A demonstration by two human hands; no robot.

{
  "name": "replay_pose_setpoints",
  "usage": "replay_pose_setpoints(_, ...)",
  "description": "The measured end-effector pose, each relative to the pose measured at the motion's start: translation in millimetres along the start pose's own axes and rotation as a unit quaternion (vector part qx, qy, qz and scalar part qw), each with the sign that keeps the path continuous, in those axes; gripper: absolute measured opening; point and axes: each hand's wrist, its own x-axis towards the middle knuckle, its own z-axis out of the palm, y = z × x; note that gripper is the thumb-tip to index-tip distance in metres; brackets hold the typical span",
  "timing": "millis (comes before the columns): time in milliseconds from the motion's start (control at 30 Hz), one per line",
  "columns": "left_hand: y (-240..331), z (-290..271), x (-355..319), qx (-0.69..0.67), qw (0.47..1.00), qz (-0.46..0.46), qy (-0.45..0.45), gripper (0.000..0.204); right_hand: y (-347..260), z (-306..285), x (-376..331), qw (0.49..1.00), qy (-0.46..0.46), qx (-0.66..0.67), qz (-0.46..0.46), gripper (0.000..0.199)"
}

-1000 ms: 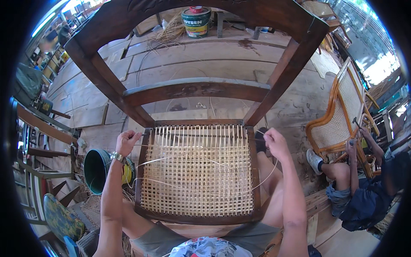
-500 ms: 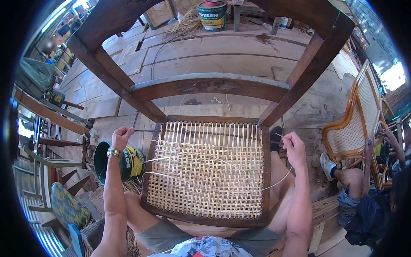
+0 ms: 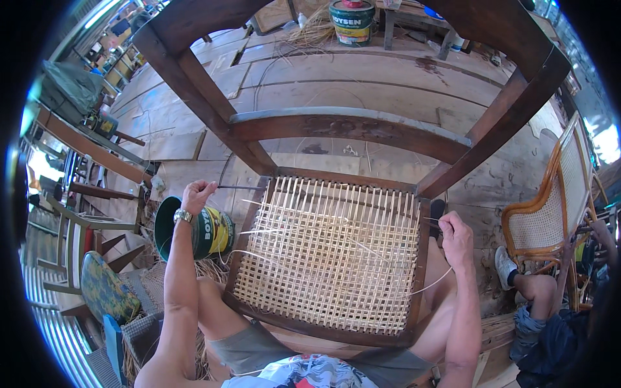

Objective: The recorder is weaving a chair seat using thin strips of bamboo or wood.

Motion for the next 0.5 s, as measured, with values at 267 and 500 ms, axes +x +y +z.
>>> replay_pose_setpoints(267, 65, 46, -16, -0.018, 0.992, 0.083, -0.092, 0.039, 57, -52, -28, 0.993, 0.046, -0.095, 0.048, 0.009)
replay_pose_setpoints(500, 106, 62, -23, 0.031, 0.982, 0.153, -0.111, 0.039, 75, -69, -49, 0.981, 0.076, -0.164, 0.065, 0.010)
